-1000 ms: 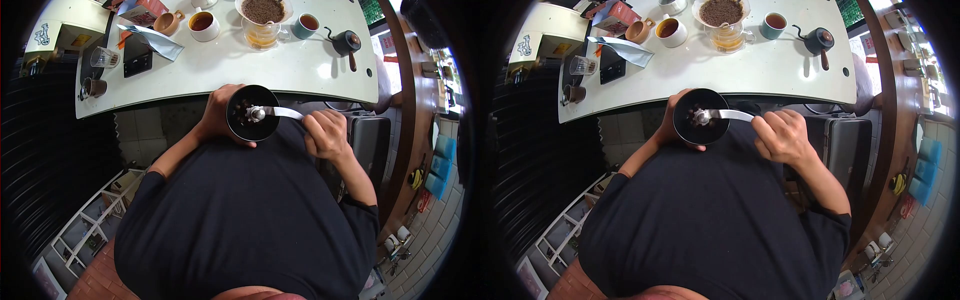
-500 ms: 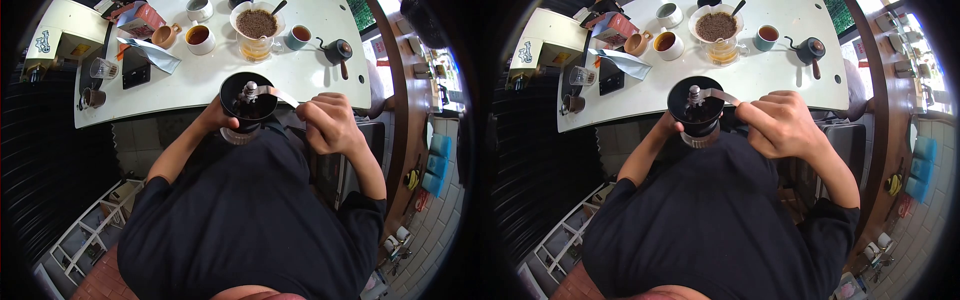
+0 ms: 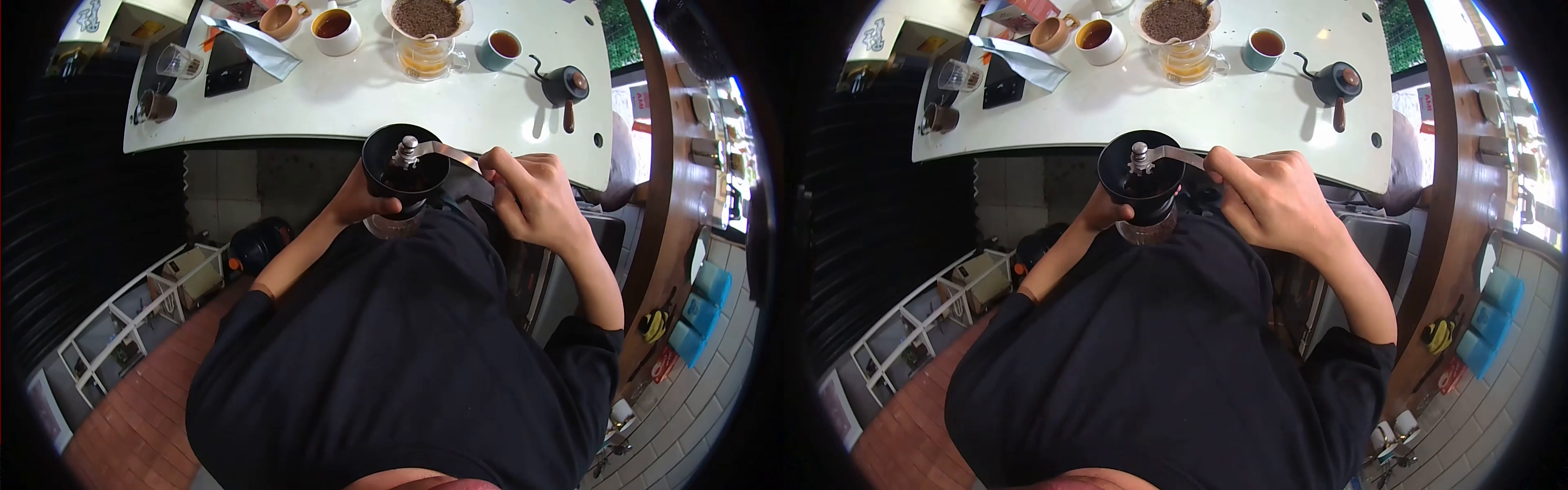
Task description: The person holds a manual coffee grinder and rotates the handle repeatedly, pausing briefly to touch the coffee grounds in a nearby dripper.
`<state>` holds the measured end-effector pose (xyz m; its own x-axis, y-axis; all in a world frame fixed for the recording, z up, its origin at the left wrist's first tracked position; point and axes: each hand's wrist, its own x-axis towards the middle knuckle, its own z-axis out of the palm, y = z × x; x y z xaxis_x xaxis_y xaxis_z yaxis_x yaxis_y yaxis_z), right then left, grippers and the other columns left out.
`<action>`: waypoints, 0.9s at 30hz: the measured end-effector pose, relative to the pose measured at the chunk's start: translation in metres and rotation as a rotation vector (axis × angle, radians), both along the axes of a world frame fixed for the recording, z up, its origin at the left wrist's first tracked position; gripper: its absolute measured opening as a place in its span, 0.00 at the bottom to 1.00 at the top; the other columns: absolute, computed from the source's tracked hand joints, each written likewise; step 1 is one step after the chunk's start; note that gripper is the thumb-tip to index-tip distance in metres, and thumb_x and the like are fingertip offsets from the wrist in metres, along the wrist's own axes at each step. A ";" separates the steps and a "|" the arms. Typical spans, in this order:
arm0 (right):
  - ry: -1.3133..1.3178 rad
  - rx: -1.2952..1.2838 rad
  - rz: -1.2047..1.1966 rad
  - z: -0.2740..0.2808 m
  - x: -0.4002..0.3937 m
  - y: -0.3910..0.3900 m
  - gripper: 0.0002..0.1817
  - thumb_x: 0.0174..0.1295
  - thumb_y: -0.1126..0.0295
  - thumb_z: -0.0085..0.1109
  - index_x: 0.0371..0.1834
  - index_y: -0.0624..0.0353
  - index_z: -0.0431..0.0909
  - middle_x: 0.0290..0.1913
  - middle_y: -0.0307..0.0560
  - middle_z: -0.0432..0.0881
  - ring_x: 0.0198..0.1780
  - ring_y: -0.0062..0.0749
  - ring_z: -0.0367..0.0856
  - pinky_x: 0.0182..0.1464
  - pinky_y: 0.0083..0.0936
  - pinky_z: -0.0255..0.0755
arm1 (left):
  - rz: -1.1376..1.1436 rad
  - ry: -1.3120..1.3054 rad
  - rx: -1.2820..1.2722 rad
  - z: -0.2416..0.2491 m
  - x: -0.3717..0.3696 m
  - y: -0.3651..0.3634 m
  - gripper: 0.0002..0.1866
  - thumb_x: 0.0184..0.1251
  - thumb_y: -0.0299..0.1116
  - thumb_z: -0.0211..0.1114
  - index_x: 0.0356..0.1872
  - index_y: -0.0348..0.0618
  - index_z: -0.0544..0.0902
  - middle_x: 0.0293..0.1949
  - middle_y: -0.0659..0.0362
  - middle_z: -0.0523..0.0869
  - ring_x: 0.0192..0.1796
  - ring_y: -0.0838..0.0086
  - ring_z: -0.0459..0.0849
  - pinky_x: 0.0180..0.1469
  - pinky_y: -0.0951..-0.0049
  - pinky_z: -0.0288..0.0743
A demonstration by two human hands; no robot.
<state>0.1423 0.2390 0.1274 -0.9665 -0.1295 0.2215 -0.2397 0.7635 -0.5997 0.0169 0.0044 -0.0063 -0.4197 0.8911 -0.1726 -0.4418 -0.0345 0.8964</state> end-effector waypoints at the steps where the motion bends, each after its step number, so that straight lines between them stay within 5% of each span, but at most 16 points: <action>1: 0.013 -0.005 0.014 -0.002 0.002 0.002 0.10 0.49 0.78 0.53 0.36 0.57 0.71 0.15 0.46 0.71 0.17 0.45 0.74 0.23 0.37 0.67 | 0.022 -0.005 0.016 0.004 0.007 0.002 0.63 0.32 0.58 0.87 0.70 0.39 0.63 0.63 0.57 0.75 0.66 0.70 0.74 0.69 0.64 0.67; 10: 0.006 0.023 0.040 -0.012 0.026 0.014 0.13 0.56 0.76 0.56 0.45 0.56 0.70 0.16 0.45 0.76 0.18 0.46 0.76 0.22 0.37 0.66 | 0.061 -0.010 -0.074 0.011 0.045 0.009 0.61 0.30 0.66 0.83 0.66 0.39 0.67 0.59 0.58 0.78 0.62 0.71 0.77 0.65 0.66 0.70; 18: -0.035 0.046 0.037 -0.026 0.025 0.023 0.16 0.52 0.76 0.58 0.45 0.53 0.70 0.17 0.44 0.76 0.18 0.44 0.77 0.21 0.36 0.67 | 0.103 0.108 -0.174 0.018 0.051 0.008 0.60 0.30 0.64 0.85 0.64 0.38 0.69 0.57 0.59 0.79 0.59 0.73 0.78 0.63 0.68 0.71; 27: 0.306 0.391 0.237 -0.004 0.023 0.002 0.08 0.48 0.71 0.58 0.33 0.49 0.74 0.14 0.34 0.61 0.13 0.25 0.65 0.17 0.26 0.61 | 0.125 0.143 -0.222 0.030 0.039 -0.014 0.58 0.28 0.56 0.88 0.63 0.38 0.70 0.57 0.58 0.80 0.59 0.71 0.78 0.64 0.67 0.71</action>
